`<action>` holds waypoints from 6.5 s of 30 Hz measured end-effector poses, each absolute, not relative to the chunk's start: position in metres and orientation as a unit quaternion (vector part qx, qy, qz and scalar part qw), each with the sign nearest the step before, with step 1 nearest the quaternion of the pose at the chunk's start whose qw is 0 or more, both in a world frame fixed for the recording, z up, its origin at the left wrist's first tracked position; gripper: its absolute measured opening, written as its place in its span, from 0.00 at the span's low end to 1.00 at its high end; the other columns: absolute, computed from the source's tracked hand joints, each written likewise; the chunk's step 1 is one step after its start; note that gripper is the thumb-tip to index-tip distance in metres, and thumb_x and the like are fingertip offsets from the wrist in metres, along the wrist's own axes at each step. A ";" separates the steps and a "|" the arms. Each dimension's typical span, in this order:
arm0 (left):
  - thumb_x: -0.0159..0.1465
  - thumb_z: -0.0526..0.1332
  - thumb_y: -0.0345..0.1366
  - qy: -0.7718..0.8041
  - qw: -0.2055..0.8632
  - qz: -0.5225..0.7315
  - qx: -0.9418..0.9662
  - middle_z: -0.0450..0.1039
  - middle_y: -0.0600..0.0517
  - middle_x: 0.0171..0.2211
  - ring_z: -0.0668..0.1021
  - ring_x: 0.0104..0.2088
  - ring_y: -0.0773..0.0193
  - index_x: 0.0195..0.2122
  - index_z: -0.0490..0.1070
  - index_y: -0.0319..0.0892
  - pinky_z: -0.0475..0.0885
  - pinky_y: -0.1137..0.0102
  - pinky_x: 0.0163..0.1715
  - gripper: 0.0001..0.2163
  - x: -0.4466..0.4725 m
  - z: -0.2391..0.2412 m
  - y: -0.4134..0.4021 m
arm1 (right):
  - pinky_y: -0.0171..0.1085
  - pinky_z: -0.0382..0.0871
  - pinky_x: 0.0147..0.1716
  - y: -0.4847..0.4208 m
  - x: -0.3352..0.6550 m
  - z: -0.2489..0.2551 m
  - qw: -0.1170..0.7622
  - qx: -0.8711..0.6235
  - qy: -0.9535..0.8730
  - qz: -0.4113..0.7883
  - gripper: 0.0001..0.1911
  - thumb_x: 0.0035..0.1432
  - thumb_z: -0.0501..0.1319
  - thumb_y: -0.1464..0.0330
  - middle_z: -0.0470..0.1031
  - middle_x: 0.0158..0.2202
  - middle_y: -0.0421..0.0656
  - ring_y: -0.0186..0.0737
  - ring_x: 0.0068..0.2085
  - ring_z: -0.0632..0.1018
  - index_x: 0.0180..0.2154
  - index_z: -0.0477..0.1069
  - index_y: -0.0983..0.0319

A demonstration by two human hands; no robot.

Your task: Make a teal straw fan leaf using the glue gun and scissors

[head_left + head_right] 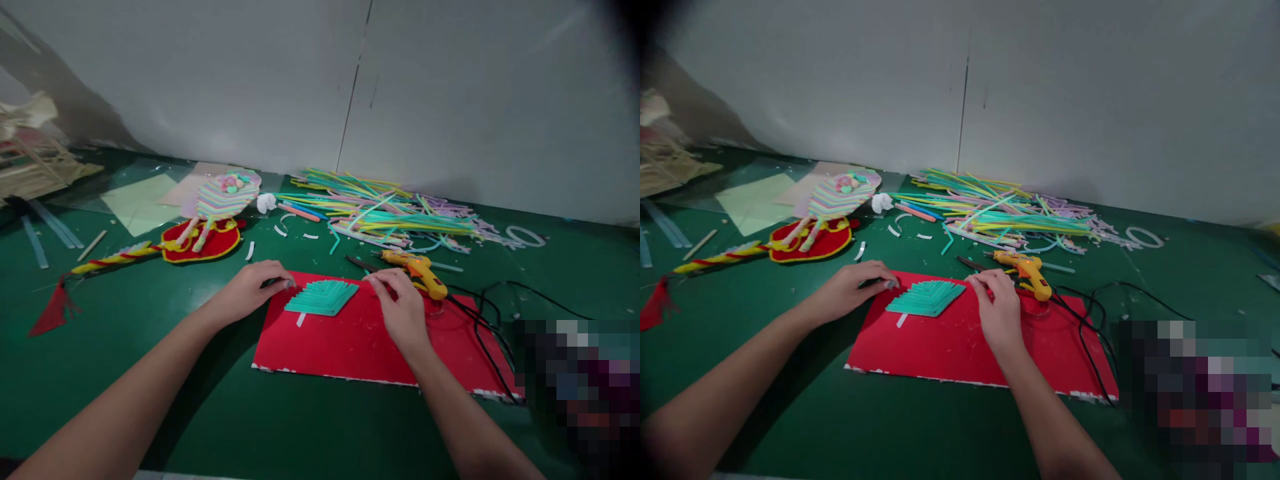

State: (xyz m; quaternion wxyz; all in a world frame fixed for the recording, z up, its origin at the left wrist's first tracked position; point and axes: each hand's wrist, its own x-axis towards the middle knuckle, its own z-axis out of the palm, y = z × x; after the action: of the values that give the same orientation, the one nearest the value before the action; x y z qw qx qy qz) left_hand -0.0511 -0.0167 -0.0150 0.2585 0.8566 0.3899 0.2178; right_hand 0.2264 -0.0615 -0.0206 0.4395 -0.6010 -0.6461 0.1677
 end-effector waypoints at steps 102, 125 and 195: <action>0.62 0.52 0.46 0.557 0.284 0.340 0.703 0.76 0.51 0.30 0.76 0.34 0.58 0.30 0.70 0.45 0.69 0.67 0.38 0.12 -0.057 -0.037 0.001 | 0.45 0.63 0.35 -0.038 0.371 -0.046 0.267 -0.768 -0.576 -0.079 0.24 0.64 0.44 0.59 0.73 0.31 0.54 0.49 0.34 0.71 0.38 0.74 0.66; 0.64 0.51 0.46 0.558 0.289 0.323 0.708 0.76 0.51 0.30 0.76 0.33 0.60 0.30 0.71 0.43 0.69 0.70 0.36 0.15 -0.059 -0.038 0.003 | 0.40 0.68 0.41 0.116 0.361 0.012 0.207 -0.658 -0.723 -0.044 0.06 0.58 0.59 0.69 0.78 0.35 0.44 0.40 0.38 0.76 0.32 0.74 0.62; 0.52 0.65 0.45 0.571 0.562 0.421 0.424 0.79 0.48 0.25 0.80 0.28 0.56 0.26 0.79 0.40 0.76 0.66 0.33 0.12 0.040 0.000 -0.106 | 0.32 0.72 0.32 -0.121 0.236 -0.008 0.346 -0.519 -0.775 0.103 0.13 0.63 0.53 0.72 0.73 0.35 0.45 0.34 0.33 0.76 0.42 0.75 0.56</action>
State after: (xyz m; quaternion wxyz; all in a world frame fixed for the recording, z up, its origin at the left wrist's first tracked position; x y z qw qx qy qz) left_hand 0.0398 -0.1056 0.0002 0.5622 0.4244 0.5712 0.4213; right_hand 0.2358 -0.1210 -0.0082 0.3457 -0.5192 -0.7748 0.1028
